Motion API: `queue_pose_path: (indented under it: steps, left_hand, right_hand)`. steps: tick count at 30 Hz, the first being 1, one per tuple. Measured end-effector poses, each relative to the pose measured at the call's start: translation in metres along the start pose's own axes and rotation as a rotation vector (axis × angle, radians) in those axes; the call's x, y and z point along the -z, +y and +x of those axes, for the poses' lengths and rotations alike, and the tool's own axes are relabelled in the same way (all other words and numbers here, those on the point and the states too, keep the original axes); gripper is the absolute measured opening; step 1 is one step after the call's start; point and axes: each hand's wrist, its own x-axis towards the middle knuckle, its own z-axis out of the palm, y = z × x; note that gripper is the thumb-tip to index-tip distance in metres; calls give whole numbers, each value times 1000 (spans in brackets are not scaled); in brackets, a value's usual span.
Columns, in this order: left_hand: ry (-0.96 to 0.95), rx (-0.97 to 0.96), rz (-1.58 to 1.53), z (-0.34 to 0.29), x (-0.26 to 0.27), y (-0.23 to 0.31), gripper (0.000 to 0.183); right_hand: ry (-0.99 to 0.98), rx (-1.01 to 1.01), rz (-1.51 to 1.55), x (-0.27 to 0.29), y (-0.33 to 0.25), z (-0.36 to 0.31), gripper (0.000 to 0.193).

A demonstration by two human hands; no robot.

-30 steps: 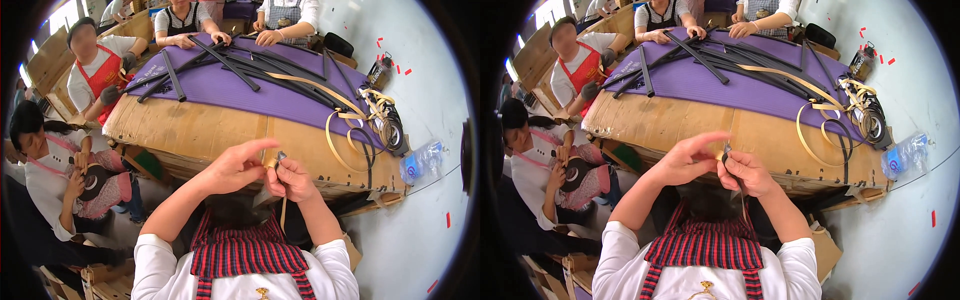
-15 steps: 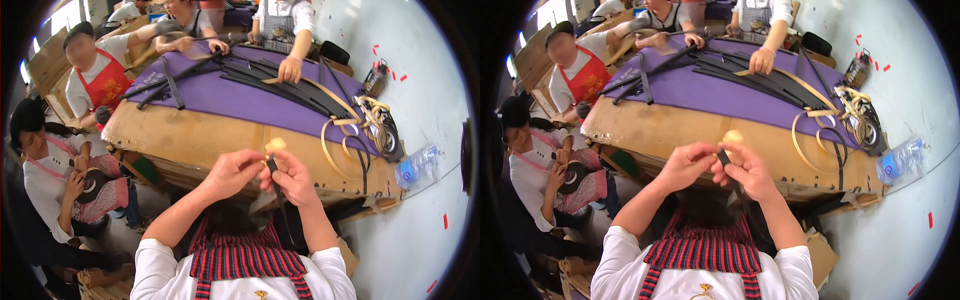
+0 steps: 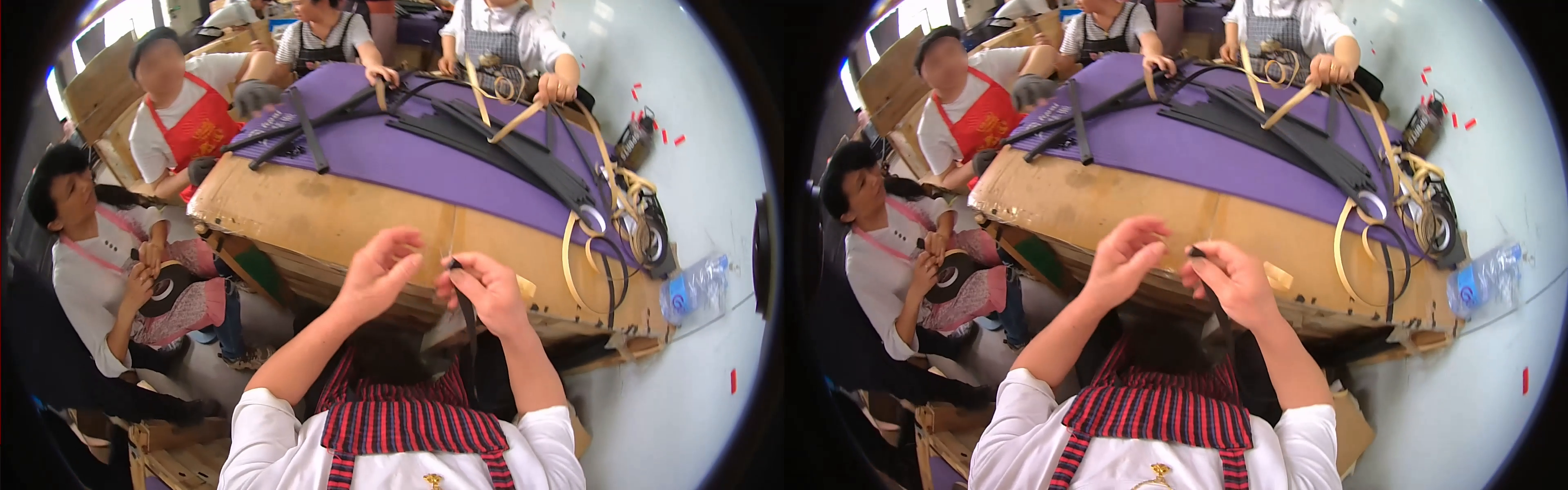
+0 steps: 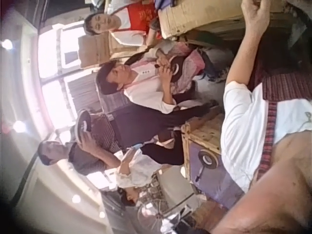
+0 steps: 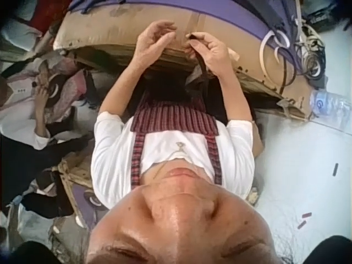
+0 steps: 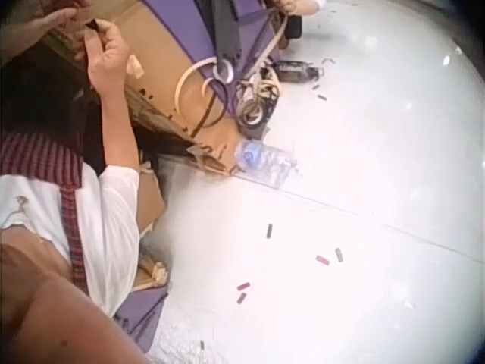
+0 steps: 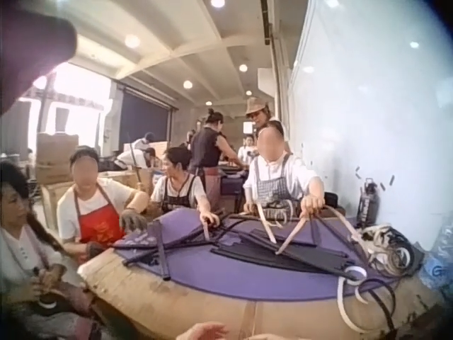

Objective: Assembling long black poles by attaching end caps and applying yellow adhesive tape at a factory workbench.

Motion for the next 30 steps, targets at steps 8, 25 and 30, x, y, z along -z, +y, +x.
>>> queue_pose_path:
  steps: [8, 25, 30]
  left_hand:
    - [-6, -234, 388, -4, -10, 12, 14]
    - [3, -850, 786, -18, 6, 33, 22]
    - [86, -807, 878, -18, 15, 27, 21]
  right_hand:
    - [13, 123, -329, -16, 9, -3, 20]
    - [-150, -17, -199, -9, 11, -13, 11]
    - [-168, 52, -358, -8, 6, -7, 11]
